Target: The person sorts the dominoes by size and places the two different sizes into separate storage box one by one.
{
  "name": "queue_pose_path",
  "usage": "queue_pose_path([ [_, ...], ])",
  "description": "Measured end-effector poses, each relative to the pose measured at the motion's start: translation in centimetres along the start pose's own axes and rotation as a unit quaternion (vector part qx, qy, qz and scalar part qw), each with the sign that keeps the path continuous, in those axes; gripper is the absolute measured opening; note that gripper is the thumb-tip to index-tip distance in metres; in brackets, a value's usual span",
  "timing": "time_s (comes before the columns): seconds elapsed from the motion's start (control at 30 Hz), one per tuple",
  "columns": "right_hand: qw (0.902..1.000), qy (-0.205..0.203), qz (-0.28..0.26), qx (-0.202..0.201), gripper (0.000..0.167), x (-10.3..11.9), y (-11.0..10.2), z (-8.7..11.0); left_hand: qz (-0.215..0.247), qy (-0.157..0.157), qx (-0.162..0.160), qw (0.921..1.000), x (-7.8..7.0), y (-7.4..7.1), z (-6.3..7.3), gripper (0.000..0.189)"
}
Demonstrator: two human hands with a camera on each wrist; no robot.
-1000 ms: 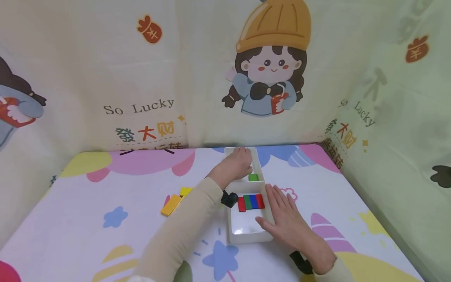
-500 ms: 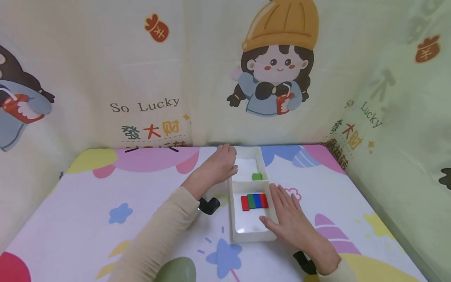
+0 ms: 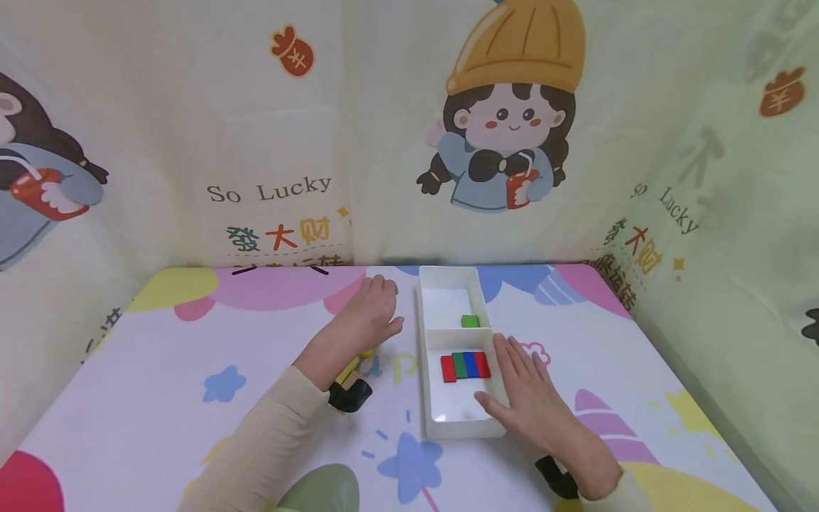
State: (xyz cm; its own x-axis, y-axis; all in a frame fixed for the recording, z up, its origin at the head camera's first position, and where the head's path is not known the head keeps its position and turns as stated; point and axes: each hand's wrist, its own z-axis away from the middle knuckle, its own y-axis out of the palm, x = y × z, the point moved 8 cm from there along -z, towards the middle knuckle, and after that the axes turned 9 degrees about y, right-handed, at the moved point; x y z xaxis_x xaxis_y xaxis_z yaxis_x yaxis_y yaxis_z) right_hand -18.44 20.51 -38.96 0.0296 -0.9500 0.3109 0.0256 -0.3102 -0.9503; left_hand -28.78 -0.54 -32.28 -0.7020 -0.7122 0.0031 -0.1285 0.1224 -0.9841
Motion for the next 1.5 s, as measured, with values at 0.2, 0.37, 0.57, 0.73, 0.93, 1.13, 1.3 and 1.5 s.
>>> queue_pose_path([
  [0.2,1.0,0.0,-0.002,-0.004,0.096,0.0,0.1,0.0,-0.011,-0.059,0.026,0.9979,1.4,1.5,2.4,0.051],
  [0.37,1.0,-0.001,-0.001,-0.003,0.096,0.0,0.2,0.1,-0.007,-0.112,0.038,0.993,2.4,2.7,4.1,0.054],
  [0.57,1.0,0.004,-0.001,0.002,0.096,0.1,0.2,0.0,0.021,-0.174,0.036,0.9838,3.4,3.7,5.3,0.053],
  [0.73,0.9999,0.011,-0.001,0.005,0.097,0.2,0.3,0.1,0.043,-0.215,0.036,0.975,4.0,4.8,6.3,0.054],
  [0.93,0.9999,0.013,0.003,0.005,0.097,0.3,0.5,0.1,0.067,-0.232,0.025,0.9702,4.4,6.1,7.0,0.059],
  [1.13,0.9999,0.012,0.004,0.006,0.097,0.3,0.4,0.0,0.064,-0.227,0.011,0.9717,4.4,6.2,6.8,0.056],
  [1.3,1.0,0.005,0.005,0.006,0.097,0.3,0.1,-0.1,0.066,-0.224,-0.002,0.9723,4.4,6.0,6.5,0.054],
  [1.5,0.9999,0.01,0.003,0.007,0.098,0.2,-0.1,-0.2,0.084,-0.207,-0.006,0.9748,4.1,6.0,5.8,0.05],
])
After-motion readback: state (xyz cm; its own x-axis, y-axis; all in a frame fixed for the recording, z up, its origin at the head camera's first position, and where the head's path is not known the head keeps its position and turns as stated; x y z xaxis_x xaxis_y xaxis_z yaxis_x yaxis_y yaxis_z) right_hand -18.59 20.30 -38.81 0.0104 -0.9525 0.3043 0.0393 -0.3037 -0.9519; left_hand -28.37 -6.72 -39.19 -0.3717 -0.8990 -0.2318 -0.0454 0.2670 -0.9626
